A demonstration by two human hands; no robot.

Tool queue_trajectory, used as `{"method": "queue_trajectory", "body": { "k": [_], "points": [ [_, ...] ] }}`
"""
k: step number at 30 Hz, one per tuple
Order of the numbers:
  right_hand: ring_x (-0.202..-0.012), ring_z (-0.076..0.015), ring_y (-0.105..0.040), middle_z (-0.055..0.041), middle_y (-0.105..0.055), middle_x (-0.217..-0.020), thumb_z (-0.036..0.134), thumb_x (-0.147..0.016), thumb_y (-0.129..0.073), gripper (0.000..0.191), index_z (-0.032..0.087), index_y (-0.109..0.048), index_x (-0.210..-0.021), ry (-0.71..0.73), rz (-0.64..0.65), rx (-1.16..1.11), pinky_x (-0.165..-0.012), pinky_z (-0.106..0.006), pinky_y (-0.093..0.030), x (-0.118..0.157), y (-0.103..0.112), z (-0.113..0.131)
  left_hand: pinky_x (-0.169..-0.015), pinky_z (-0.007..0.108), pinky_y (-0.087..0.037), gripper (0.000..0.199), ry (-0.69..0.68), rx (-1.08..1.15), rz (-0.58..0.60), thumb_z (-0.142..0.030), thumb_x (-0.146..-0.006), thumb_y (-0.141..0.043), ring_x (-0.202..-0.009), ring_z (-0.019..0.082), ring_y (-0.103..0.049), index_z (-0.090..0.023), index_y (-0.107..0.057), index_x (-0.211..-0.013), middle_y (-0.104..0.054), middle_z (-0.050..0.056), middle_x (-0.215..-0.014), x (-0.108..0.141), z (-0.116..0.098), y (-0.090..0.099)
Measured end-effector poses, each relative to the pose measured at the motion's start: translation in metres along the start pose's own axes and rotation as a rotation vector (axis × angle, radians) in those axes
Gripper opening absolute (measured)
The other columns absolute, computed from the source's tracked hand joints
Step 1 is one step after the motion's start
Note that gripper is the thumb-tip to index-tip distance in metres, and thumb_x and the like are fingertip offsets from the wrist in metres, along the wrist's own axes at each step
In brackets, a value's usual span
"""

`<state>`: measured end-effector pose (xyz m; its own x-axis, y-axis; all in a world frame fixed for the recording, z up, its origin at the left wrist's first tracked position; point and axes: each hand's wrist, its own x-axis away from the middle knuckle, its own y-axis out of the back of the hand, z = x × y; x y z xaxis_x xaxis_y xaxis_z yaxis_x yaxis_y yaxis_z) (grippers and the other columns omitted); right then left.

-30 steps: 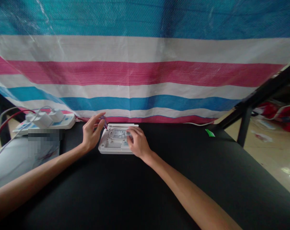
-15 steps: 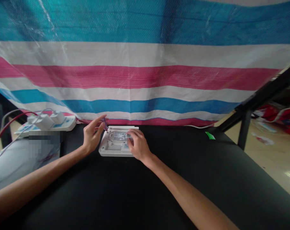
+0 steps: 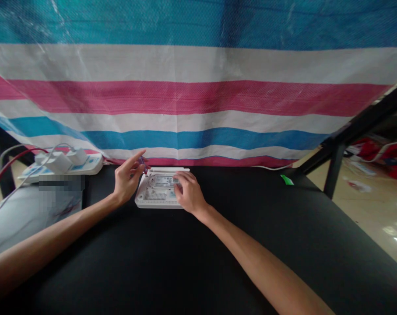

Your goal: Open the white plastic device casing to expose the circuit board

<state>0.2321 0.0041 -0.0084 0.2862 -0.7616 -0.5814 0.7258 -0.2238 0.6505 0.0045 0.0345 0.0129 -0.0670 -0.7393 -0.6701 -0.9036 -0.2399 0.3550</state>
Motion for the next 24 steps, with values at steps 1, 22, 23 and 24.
{"method": "queue_trajectory", "body": {
  "k": [1,22,23,24],
  "points": [
    [-0.114,-0.0260,-0.062,-0.0152,-0.069,-0.115,0.014,-0.086,-0.054,0.023,0.016,-0.067,-0.104,0.001,-0.001,0.002,-0.104,-0.046,-0.047,0.0000,-0.0001,-0.0002,-0.066,0.021,-0.057,0.043,-0.007,-0.016,-0.017,-0.022,-0.093,-0.055,-0.073,0.010,-0.062,-0.023,-0.057,-0.136,-0.066,0.002,-0.089,0.0003,0.0003,-0.0004],
    [-0.114,-0.0262,-0.062,-0.0131,-0.069,-0.117,0.014,-0.086,-0.055,0.023,0.019,-0.067,-0.104,-0.001,-0.011,-0.011,-0.104,-0.048,-0.047,0.0003,-0.0004,-0.0009,-0.069,0.022,-0.058,0.042,-0.066,-0.105,-0.084,-0.027,-0.092,-0.061,-0.078,0.011,-0.062,-0.027,-0.059,-0.133,-0.063,0.002,-0.095,0.0019,-0.0014,-0.0008],
    [-0.114,-0.0262,-0.062,-0.0134,-0.069,-0.117,0.013,-0.086,-0.055,0.023,0.018,-0.067,-0.104,-0.001,-0.011,-0.009,-0.104,-0.048,-0.047,0.0003,-0.0003,-0.0007,-0.070,0.022,-0.058,0.042,-0.067,-0.104,-0.090,-0.028,-0.091,-0.062,-0.078,0.011,-0.062,-0.027,-0.059,-0.133,-0.062,0.002,-0.097,0.0018,-0.0012,-0.0010],
    [-0.114,-0.0262,-0.062,-0.0139,-0.069,-0.116,0.013,-0.086,-0.054,0.023,0.018,-0.067,-0.104,0.000,-0.012,-0.009,-0.104,-0.048,-0.047,0.0003,-0.0001,-0.0004,-0.070,0.022,-0.058,0.041,-0.069,-0.100,-0.092,-0.028,-0.091,-0.063,-0.079,0.011,-0.062,-0.027,-0.060,-0.132,-0.062,0.002,-0.099,0.0019,-0.0010,-0.0012]
  ]
}}
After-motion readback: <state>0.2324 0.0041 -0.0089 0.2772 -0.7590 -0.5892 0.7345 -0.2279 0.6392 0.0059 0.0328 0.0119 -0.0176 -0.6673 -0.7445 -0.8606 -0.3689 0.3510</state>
